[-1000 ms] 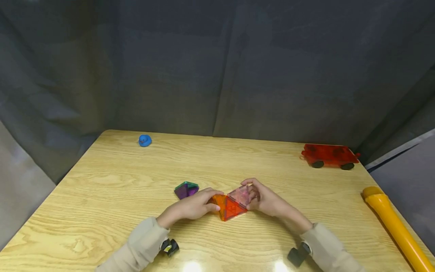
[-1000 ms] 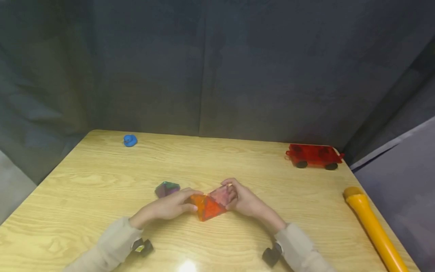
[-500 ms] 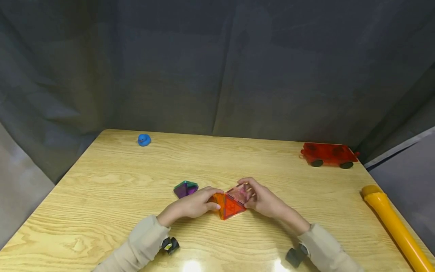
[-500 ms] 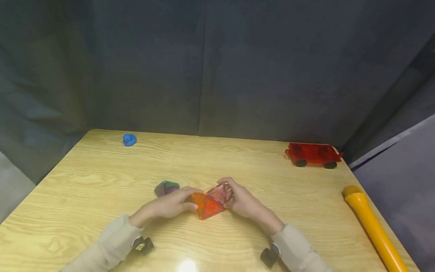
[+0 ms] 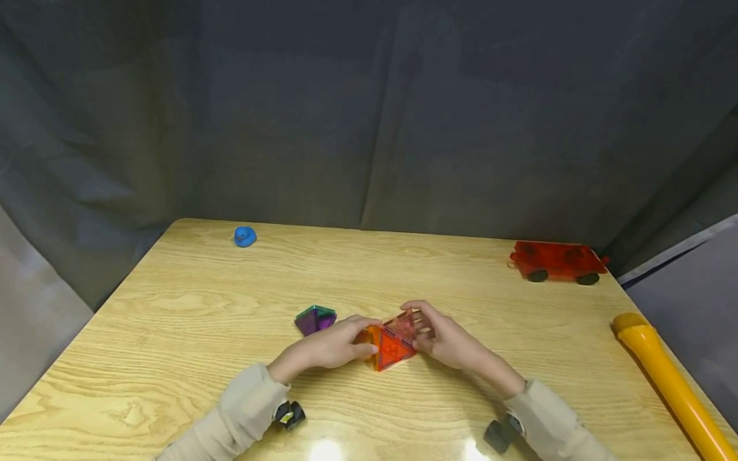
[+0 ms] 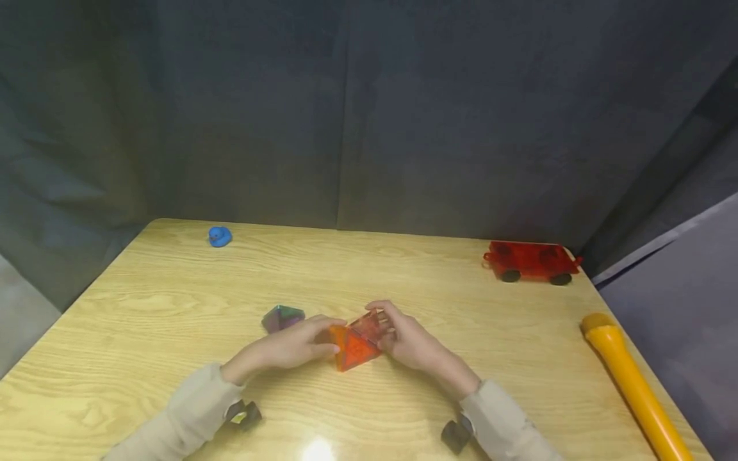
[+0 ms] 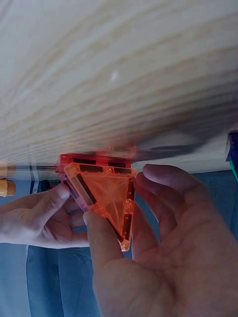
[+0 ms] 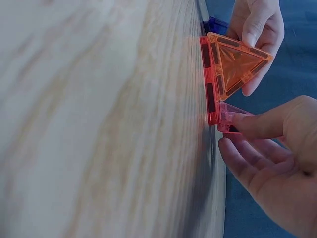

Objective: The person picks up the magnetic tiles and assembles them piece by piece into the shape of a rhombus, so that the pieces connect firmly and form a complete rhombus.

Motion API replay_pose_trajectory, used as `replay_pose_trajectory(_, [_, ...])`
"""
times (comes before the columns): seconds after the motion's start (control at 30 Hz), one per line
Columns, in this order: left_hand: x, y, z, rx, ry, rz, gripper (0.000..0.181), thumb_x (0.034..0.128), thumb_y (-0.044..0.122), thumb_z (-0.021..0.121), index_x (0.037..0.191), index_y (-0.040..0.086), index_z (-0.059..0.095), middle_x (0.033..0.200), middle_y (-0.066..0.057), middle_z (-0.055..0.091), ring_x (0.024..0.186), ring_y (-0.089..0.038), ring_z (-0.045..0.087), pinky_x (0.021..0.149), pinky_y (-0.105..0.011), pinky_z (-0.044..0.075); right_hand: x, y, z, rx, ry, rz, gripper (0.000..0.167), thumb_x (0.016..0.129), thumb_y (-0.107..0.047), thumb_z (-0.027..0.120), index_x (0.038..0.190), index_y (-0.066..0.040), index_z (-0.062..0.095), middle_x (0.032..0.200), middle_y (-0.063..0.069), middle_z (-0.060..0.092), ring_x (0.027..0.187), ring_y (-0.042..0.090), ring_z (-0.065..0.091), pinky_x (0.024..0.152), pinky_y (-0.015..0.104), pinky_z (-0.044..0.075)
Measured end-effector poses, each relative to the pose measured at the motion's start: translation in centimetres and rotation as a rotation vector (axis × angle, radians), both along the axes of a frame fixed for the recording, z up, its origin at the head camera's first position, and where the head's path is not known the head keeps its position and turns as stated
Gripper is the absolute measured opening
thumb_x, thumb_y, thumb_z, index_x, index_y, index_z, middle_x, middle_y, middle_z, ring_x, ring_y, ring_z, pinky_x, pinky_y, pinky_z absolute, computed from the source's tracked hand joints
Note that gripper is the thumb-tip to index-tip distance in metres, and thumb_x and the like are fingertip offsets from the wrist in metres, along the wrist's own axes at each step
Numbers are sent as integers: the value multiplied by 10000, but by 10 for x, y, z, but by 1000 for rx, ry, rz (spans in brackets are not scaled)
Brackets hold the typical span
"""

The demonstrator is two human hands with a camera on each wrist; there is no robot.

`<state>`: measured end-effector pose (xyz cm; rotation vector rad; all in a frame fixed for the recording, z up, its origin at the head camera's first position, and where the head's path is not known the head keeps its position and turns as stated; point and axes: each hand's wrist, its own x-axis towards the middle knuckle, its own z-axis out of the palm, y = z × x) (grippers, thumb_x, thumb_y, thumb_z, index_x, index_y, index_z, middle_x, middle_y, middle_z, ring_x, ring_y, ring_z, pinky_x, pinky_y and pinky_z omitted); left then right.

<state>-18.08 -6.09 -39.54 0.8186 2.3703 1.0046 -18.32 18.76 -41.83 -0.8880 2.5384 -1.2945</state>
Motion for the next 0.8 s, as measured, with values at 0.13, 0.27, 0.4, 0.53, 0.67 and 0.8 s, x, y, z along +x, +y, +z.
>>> replay_pose_trajectory(0.13, [1, 2, 1, 2, 10, 8, 503, 987, 232, 526, 1430, 34, 398, 1416, -200, 415, 1310, -342, 401, 1054, -486, 349, 0, -1, 2, -21, -39, 21, 460, 877, 146, 517, 1296, -28, 443, 1257, 198, 553, 1108, 361, 576, 863, 354, 516])
replay_pose_trajectory(0.27, [3, 5, 2, 3, 32, 9, 496, 983, 224, 532, 1424, 34, 409, 1422, -194, 421, 1317, -340, 397, 1061, -489, 341, 1, -2, 3, -54, -79, 36, 374, 931, 55, 529, 1286, -48, 474, 1271, 172, 551, 1144, 363, 559, 890, 379, 508])
replay_pose_trajectory(0.4, [3, 8, 1, 17, 39, -3, 500, 985, 206, 528, 1424, 5, 398, 1446, -186, 409, 1345, -328, 367, 1086, -475, 312, 2, -4, 4, -58, -112, 33, 342, 961, -17, 518, 1300, -54, 488, 1282, 145, 558, 1173, 346, 545, 905, 414, 496])
replay_pose_trajectory(0.53, [3, 11, 1, 24, 42, -13, 514, 988, 199, 522, 1432, -16, 376, 1450, -185, 408, 1351, -318, 363, 1095, -458, 303, 3, -6, 4, -47, -122, 19, 341, 967, -59, 529, 1307, -68, 498, 1293, 132, 556, 1174, 329, 546, 912, 424, 488])
replay_pose_trajectory(0.67, [2, 13, 0, 36, 66, -28, 519, 988, 174, 521, 1435, -34, 360, 1446, -184, 414, 1347, -303, 371, 1096, -439, 308, 3, -7, 4, -43, -125, 11, 325, 961, -94, 555, 1285, -93, 531, 1279, 120, 566, 1149, 314, 561, 909, 394, 495])
replay_pose_trajectory(0.8, [3, 15, 1, 59, 81, -56, 503, 994, 149, 506, 1442, -21, 354, 1438, -164, 434, 1331, -268, 400, 1088, -404, 329, 4, -8, 4, -37, -119, 23, 317, 956, -126, 573, 1272, -99, 560, 1260, 110, 581, 1122, 297, 575, 881, 345, 512])
